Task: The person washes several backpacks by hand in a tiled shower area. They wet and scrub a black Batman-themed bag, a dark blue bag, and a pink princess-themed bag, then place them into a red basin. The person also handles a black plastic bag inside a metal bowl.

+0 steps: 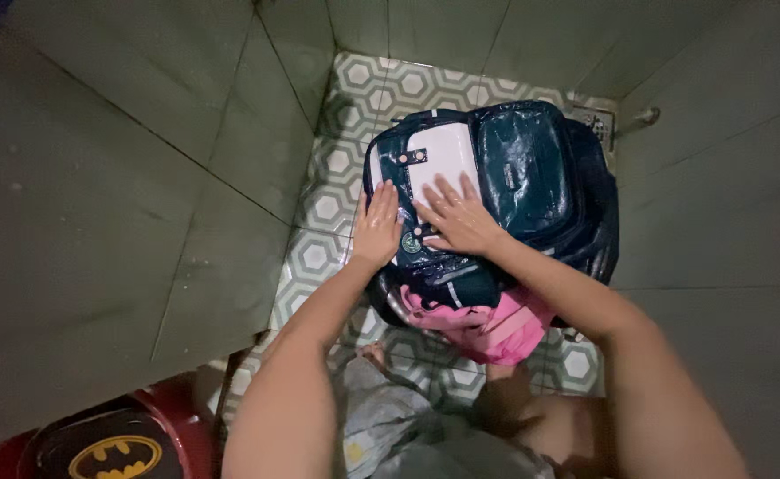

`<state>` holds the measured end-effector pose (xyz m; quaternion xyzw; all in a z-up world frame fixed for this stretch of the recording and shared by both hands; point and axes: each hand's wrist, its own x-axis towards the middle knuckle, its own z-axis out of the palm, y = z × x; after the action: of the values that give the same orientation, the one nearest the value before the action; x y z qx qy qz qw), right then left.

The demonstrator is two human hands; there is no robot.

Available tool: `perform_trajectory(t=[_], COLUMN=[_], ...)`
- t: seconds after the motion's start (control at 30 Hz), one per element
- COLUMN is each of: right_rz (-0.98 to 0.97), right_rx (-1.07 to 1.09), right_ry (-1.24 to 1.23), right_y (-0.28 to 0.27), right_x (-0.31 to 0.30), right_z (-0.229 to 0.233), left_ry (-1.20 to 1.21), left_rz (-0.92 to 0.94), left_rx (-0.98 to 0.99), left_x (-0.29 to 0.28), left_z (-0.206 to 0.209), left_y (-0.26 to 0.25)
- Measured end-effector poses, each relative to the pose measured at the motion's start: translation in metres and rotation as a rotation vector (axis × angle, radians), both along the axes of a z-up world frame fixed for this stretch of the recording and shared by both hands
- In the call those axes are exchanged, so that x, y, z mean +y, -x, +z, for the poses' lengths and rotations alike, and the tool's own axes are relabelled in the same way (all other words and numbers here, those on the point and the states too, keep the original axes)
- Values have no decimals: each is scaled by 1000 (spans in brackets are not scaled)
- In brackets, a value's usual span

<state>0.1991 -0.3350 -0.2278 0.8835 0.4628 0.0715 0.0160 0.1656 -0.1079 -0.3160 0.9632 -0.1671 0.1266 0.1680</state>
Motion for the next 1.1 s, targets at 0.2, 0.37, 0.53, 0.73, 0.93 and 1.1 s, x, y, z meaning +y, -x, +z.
perform_trajectory(t=[0.2, 0.37, 0.53, 0.73, 0.93, 1.1], right_rz=[288, 280, 134, -308, -518, -640], right_rx=[0, 60, 96, 182, -146, -220], right_ry=[-111, -93, -156, -711, -408, -219], right_y=[-34, -55, -71, -73, -42, -45], right_x=[40, 47, -11, -146, -131, -90], right_z=[12, 22, 52, 50, 0, 15], left_ry=[114, 261, -167, -1, -202, -161], left_rz=[70, 117, 2, -17, -199, -570], left_rx=[-11, -21, 23, 67, 51, -34], left_x=[1, -6, -1, -52, -111, -103], left_z=[-16, -13, 12, 43, 37, 17], left_y=[-1, 0, -7, -35, -11, -12])
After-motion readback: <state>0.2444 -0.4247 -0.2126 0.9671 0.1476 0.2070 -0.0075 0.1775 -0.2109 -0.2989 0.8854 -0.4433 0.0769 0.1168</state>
